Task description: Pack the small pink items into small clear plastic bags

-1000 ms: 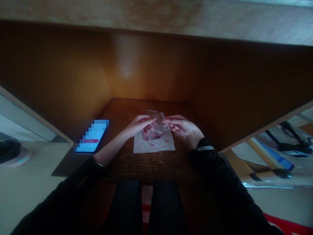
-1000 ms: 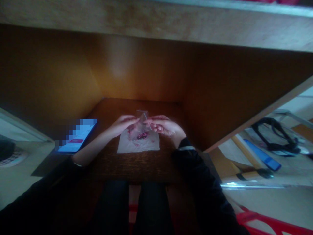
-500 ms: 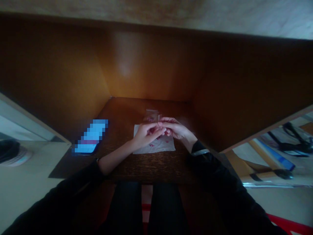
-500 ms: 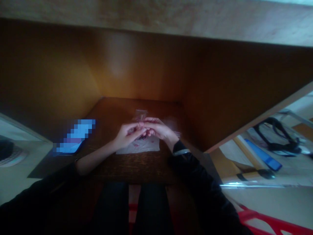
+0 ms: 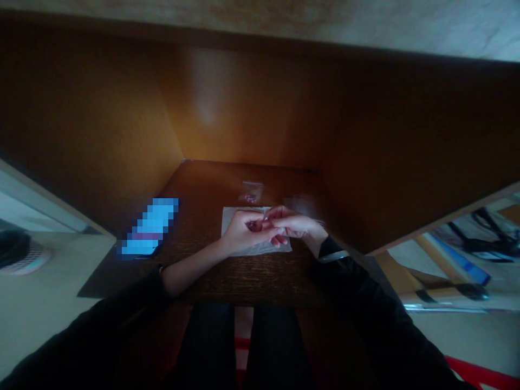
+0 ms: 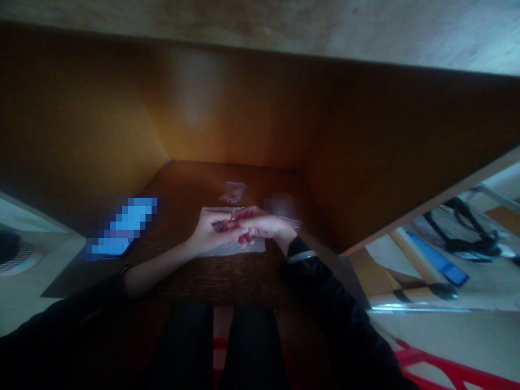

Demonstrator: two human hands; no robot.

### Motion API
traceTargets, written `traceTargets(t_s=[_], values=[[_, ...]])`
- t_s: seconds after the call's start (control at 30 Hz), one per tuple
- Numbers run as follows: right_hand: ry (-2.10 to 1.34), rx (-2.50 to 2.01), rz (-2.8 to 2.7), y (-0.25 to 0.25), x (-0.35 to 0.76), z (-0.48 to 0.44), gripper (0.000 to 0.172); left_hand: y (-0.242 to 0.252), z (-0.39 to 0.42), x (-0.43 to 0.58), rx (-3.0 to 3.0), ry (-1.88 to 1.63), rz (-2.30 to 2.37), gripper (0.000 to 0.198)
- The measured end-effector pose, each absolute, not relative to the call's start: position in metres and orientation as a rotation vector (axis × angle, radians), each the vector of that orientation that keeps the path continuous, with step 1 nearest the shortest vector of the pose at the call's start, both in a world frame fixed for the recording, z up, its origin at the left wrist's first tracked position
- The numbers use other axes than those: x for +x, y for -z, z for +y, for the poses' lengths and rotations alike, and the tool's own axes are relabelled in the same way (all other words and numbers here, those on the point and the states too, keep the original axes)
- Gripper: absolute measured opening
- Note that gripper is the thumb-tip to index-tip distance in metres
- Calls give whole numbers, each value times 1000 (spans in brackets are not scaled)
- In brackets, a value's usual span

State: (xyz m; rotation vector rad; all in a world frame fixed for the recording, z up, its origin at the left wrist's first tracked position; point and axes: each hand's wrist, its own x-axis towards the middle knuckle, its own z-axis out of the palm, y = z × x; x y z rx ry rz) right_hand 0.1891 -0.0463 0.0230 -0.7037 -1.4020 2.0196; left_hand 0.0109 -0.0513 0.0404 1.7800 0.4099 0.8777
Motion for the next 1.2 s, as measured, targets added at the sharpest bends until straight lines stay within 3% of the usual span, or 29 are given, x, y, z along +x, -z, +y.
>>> traceTargets(t_s=[0.4, 0.77, 1.2], values=[[-1848, -690, -1257, -22, 185, -43, 28, -39, -35, 11, 1768, -1017, 466, 28], [-1740, -739, -1225, -36, 179, -47, 20, -31, -31, 12, 1731, -1045, 555, 27], [-1747, -786, -1217, -44, 173, -54, 24, -24, -50, 17, 1865, -1347, 629, 38]])
